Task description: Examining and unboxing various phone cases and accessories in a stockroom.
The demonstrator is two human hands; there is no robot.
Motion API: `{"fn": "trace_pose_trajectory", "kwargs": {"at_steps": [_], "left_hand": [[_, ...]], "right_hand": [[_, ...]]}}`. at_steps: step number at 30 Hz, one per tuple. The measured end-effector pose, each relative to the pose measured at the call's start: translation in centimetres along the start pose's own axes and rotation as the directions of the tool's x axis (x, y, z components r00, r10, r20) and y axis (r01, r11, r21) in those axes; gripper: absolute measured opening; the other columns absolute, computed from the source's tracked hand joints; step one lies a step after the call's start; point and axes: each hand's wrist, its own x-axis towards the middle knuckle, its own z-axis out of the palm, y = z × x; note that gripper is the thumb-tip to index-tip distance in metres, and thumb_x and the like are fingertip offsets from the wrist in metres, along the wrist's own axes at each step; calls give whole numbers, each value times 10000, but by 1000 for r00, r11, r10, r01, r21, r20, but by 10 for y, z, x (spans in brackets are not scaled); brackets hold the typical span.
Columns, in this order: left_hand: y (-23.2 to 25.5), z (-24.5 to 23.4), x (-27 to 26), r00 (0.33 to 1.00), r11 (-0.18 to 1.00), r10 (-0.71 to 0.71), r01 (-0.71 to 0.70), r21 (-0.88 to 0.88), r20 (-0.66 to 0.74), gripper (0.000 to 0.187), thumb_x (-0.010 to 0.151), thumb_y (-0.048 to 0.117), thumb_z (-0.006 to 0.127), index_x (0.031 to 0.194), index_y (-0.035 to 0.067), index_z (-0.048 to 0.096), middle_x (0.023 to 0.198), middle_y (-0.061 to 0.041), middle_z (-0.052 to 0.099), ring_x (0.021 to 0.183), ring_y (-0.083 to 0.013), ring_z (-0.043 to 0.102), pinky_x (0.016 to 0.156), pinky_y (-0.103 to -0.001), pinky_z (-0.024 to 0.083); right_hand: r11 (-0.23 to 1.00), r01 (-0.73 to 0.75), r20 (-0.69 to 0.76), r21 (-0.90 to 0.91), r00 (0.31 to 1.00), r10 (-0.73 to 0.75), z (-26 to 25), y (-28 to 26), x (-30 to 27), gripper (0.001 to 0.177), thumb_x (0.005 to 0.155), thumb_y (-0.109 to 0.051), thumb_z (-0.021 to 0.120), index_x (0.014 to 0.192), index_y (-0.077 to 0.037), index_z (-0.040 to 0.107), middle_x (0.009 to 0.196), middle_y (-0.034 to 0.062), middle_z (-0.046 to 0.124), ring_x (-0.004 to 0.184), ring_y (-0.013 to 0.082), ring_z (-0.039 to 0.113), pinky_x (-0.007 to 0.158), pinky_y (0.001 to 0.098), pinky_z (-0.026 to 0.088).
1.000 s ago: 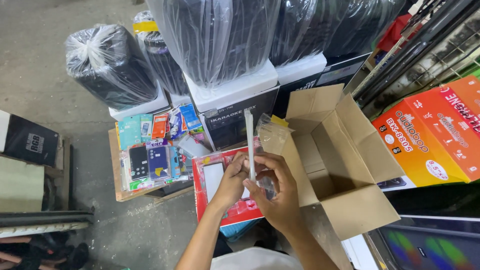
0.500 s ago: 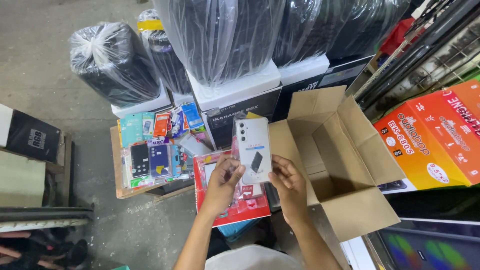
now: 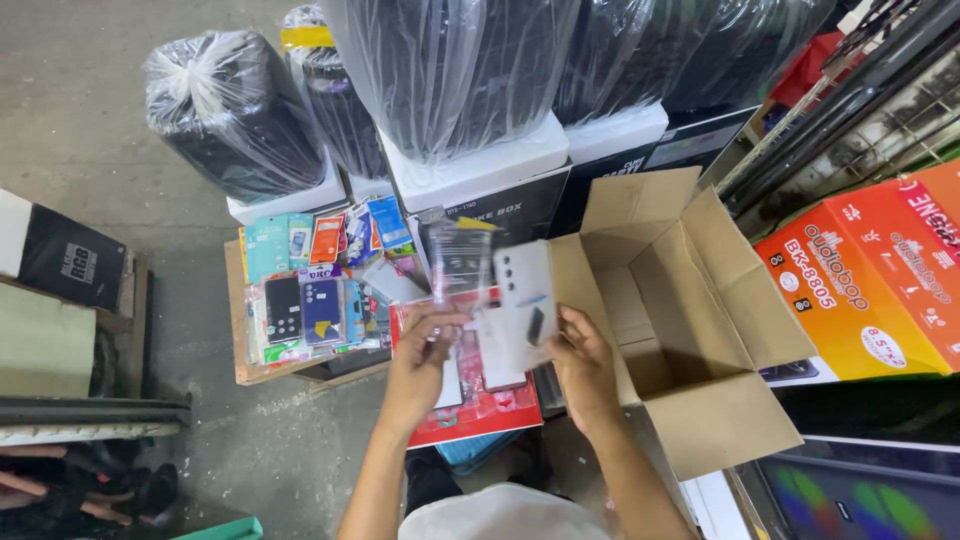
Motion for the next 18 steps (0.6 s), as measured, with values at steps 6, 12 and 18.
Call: {"fn": "trace_pose_trajectory", "kwargs": {"at_steps": [6,12,18], "left_hand": [[-57,-35,-11,980,989,-141,134,-62,-139,317,912,-130,585,1119,42,752,965,-35,511,724,-90,506,649,-228,433],[-101,-13,-24,929,926,-366,358,-120,-51,327,856,-132,602,1086,72,715,787,-33,662,656,-79,528,555,-257,415],[-123,30,-14,947,947,-317,319,40,-46,201,817,-106,660,960,28,705,773,-43,688,658,-97,597,567,-271,474]], "right_hand": [[990,-142,-47,22,989,143,-41,2,6,493,846,-35,523,1335,-89,493,1104,41,617,969,122,586,867,264,480],[945,-327,12,-10,945,327,-48,14,1,404,906,-239,668,1252,-188,465,971,35,552,792,140,506,725,373,484],[921,-380,-98,-83,923,372,-13,5,4,387,842,-209,663,1195,-55,622,1089,94,725,952,211,747,878,345,561]]}}
